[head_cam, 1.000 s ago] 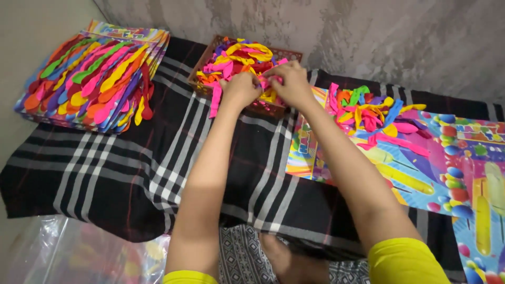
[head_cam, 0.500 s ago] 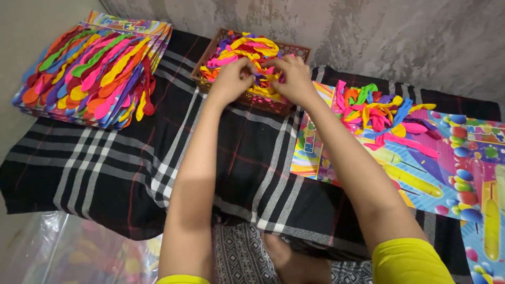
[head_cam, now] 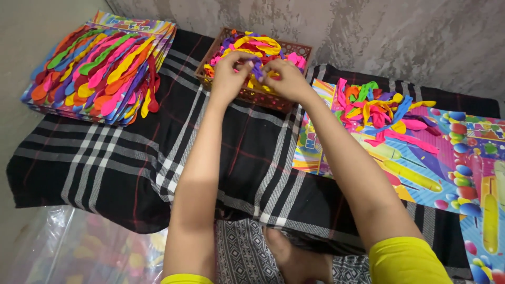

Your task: Arranging and packaging long colorful balloons onto decorative cardboard backings.

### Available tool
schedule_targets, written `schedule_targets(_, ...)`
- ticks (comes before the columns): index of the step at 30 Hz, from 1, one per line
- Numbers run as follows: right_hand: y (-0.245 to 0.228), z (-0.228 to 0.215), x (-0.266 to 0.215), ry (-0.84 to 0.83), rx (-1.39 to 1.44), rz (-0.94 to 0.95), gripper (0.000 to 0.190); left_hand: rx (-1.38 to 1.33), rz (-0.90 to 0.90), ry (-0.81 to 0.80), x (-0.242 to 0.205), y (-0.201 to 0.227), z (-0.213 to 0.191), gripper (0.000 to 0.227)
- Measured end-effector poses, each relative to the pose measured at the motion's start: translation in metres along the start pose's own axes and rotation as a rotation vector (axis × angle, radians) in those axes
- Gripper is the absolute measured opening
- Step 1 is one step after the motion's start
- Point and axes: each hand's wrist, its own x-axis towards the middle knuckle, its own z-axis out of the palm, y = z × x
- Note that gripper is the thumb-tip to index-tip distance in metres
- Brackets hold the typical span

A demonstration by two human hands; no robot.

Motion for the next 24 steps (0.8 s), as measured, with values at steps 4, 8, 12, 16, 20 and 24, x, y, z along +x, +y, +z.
schedule_targets(4,-0.015,-0.014,-0.004,-0.045,0.246,0.153,0.017,-0.011,-0.022,0.059,-0.002,-0.004,-0.001,0.016)
schedule_targets(8,-0.022,-0.025,-0.01,-0.061,0.545,0.171,0.011,0.074,-0.034,0.106,-0.005,-0.004,0.005,0.009)
schedule_targets(12,-0.026,-0.046,-0.017,0.042,0.16,0.23,0.019,0.031,-0.116,0.259,-0.001,-0.035,0.009,0.017)
schedule_targets(16,-0.007,-0.075,-0.033,0.095,0.101,0.219,0.023,0.021,-0.169,0.299,-0.005,-0.031,-0.004,0.016)
schedule_targets(20,0.013,-0.1,-0.058,0.122,0.081,0.214,0.019,-0.117,-0.153,0.232,-0.015,-0.029,0.0,0.008)
schedule_targets(24,0.017,-0.123,-0.09,0.154,0.118,0.302,0.015,-0.128,-0.064,0.12,-0.024,-0.015,0.019,0.025)
